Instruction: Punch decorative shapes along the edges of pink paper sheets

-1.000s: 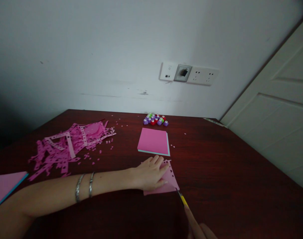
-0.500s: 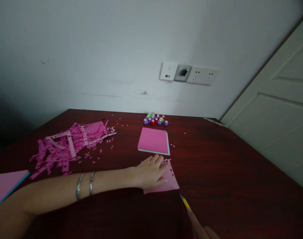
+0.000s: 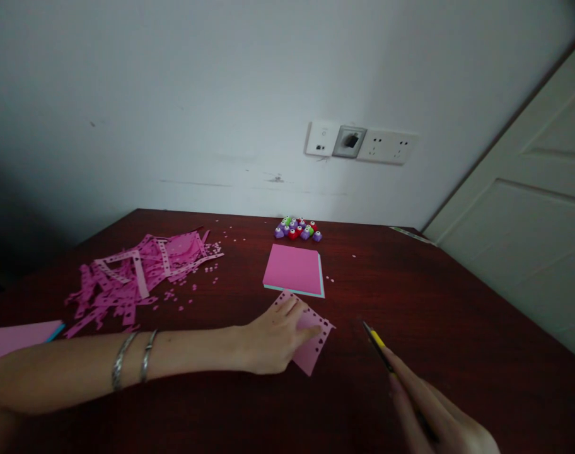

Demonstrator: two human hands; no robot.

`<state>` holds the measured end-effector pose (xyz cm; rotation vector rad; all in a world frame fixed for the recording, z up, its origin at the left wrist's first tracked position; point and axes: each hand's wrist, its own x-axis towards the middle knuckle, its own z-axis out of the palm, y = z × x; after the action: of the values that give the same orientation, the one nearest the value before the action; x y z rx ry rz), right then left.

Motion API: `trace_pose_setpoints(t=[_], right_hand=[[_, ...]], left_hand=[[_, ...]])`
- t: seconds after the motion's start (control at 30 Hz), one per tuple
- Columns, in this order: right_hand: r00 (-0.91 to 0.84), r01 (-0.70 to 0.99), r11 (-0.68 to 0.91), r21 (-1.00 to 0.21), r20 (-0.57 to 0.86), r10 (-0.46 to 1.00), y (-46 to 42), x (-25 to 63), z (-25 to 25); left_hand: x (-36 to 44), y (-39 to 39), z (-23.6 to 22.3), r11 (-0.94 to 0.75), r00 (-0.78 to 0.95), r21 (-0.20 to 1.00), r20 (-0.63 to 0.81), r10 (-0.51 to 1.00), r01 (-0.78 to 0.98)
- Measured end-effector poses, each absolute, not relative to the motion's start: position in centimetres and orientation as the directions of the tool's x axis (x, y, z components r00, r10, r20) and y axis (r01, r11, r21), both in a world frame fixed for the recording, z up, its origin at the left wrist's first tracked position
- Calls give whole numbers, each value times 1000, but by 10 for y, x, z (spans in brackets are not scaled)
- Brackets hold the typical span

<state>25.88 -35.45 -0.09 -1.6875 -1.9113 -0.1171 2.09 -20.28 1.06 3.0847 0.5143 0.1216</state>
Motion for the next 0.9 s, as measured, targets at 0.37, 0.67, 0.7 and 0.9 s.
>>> trace_pose_setpoints(t=[0.37, 0.67, 0.7, 0.9], right_hand=[[-84, 812, 252, -526, 322, 943, -325, 230, 3], [-61, 805, 213, -554, 279, 958, -322, 228, -4], [-61, 804, 215, -554, 283, 957, -322, 228, -4], [-77, 821, 206, -533, 254, 964, -328, 229, -3]], left_hand=[[11, -180, 7, -961, 992, 252, 21, 126, 116], [16, -167, 0, -929, 987, 363, 111, 117, 69], [18, -168, 0, -926, 985, 369, 113, 129, 79], [22, -172, -5, -935, 971, 333, 158, 181, 121]])
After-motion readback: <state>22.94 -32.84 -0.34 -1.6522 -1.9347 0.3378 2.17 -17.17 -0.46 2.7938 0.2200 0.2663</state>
